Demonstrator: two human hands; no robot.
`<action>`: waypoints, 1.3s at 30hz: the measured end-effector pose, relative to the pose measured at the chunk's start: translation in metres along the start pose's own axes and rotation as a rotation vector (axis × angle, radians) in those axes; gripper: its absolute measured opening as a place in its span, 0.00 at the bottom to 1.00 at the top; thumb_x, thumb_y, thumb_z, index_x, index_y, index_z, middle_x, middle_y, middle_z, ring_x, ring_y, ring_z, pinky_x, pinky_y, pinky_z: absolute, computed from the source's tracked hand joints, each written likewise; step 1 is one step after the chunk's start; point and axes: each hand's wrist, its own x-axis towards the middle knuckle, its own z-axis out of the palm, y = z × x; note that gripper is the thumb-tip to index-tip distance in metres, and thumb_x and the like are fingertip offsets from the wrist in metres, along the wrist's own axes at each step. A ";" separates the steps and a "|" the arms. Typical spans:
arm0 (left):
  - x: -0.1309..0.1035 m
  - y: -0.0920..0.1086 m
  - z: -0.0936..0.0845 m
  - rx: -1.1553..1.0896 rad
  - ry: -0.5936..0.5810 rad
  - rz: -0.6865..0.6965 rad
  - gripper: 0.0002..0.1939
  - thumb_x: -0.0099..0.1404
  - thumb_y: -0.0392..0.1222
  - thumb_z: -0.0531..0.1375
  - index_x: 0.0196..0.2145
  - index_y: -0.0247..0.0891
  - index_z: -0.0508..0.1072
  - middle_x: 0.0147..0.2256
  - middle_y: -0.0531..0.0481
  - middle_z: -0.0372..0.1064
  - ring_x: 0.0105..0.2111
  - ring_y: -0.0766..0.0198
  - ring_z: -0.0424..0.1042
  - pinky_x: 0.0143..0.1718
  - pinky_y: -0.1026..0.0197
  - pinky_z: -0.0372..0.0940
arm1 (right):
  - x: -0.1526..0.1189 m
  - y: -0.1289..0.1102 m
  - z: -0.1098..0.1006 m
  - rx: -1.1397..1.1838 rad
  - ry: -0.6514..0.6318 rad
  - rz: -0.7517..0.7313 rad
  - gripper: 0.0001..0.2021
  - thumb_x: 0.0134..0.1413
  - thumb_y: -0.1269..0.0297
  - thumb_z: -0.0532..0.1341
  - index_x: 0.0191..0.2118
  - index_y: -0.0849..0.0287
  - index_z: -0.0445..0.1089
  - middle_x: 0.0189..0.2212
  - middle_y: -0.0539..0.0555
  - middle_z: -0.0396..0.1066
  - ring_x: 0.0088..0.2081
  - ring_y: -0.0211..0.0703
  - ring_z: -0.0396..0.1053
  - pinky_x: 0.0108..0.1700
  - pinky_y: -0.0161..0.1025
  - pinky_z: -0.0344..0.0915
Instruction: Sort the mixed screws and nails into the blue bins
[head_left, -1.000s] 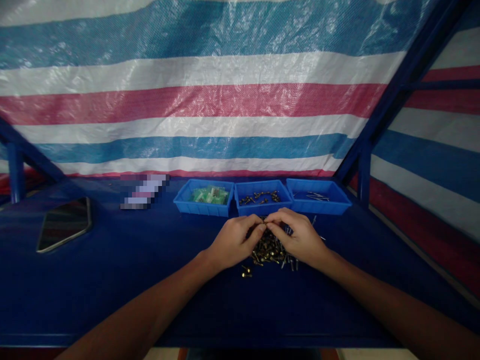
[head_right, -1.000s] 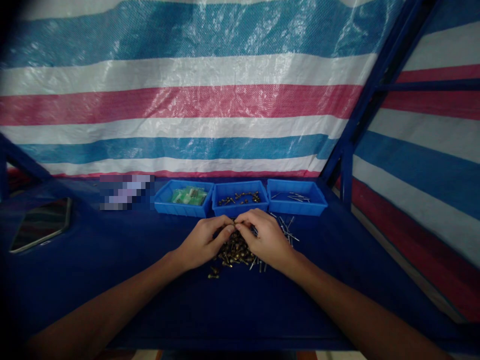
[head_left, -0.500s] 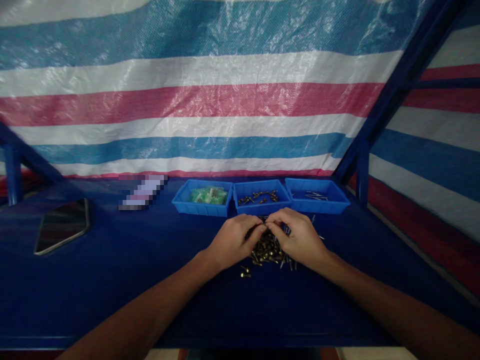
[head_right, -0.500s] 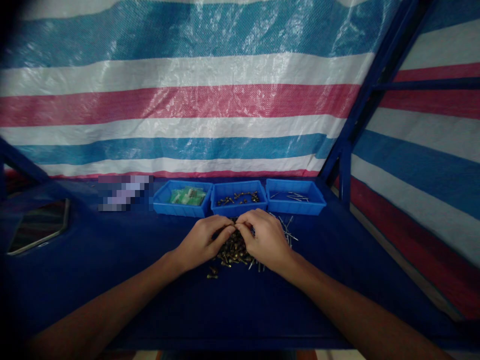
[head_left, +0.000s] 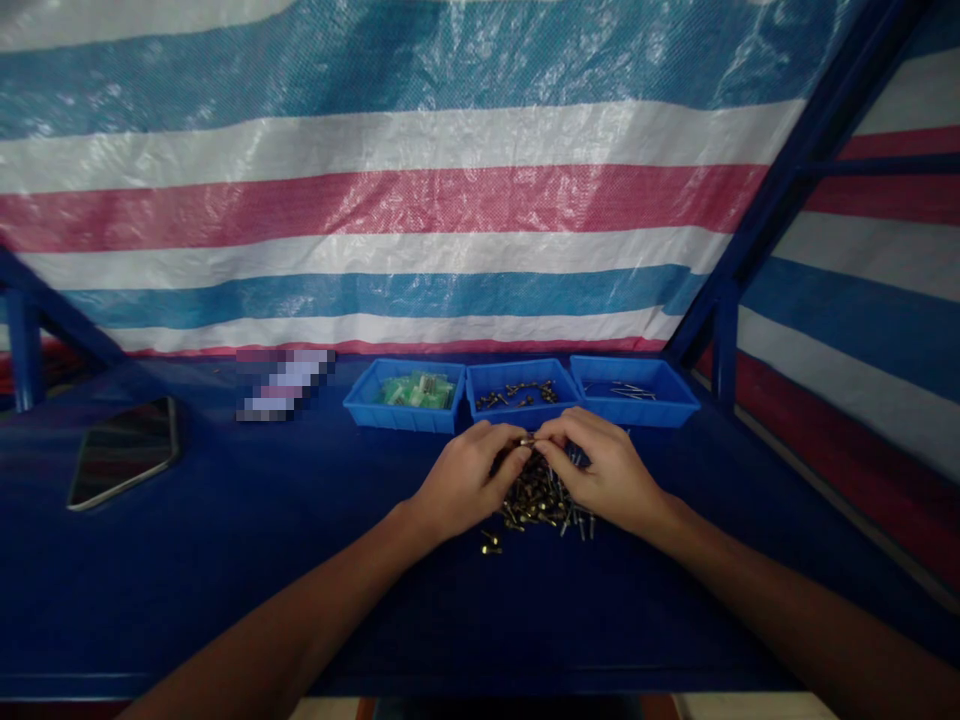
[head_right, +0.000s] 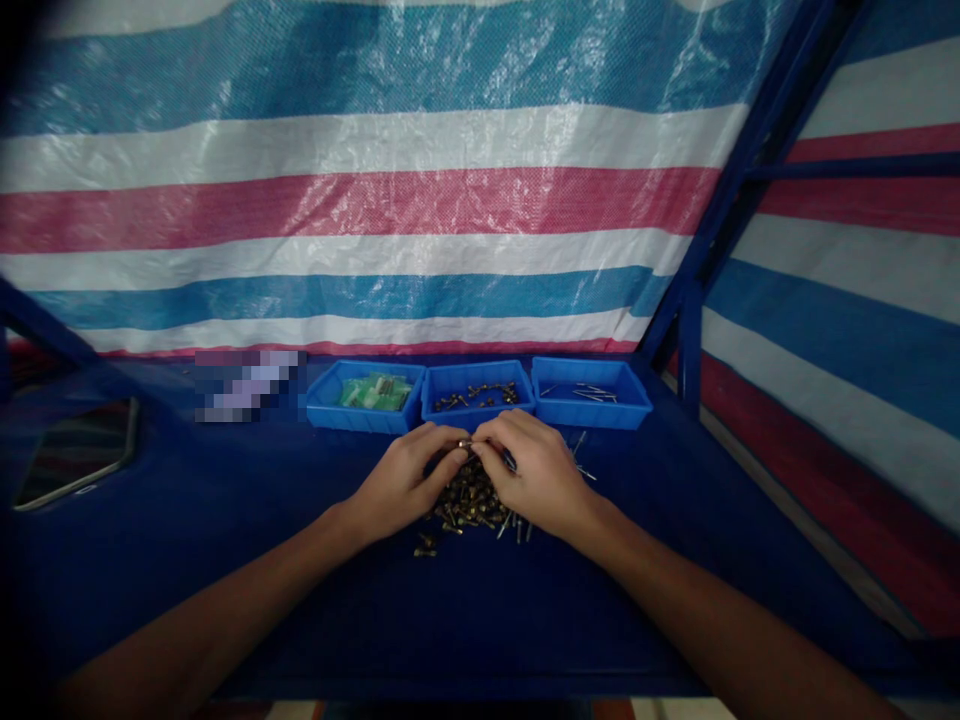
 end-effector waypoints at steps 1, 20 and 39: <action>0.000 -0.001 0.000 -0.001 0.012 -0.001 0.12 0.69 0.43 0.51 0.45 0.37 0.69 0.36 0.48 0.71 0.38 0.61 0.69 0.42 0.58 0.64 | 0.000 -0.001 -0.003 -0.020 0.070 -0.016 0.04 0.57 0.70 0.56 0.33 0.56 0.68 0.23 0.50 0.67 0.28 0.39 0.66 0.33 0.39 0.63; 0.005 -0.012 -0.002 -0.106 0.084 0.000 0.05 0.66 0.34 0.53 0.35 0.37 0.70 0.35 0.49 0.72 0.37 0.63 0.70 0.42 0.60 0.64 | 0.005 0.007 -0.006 -0.101 0.018 0.008 0.08 0.59 0.65 0.57 0.41 0.61 0.70 0.26 0.52 0.69 0.31 0.42 0.66 0.38 0.40 0.63; 0.006 -0.007 0.007 -0.950 -0.024 -0.276 0.21 0.61 0.49 0.62 0.46 0.35 0.63 0.27 0.53 0.69 0.29 0.67 0.70 0.35 0.63 0.63 | 0.004 -0.003 0.006 0.435 -0.205 0.328 0.05 0.55 0.67 0.58 0.30 0.60 0.69 0.27 0.50 0.73 0.29 0.37 0.68 0.33 0.35 0.62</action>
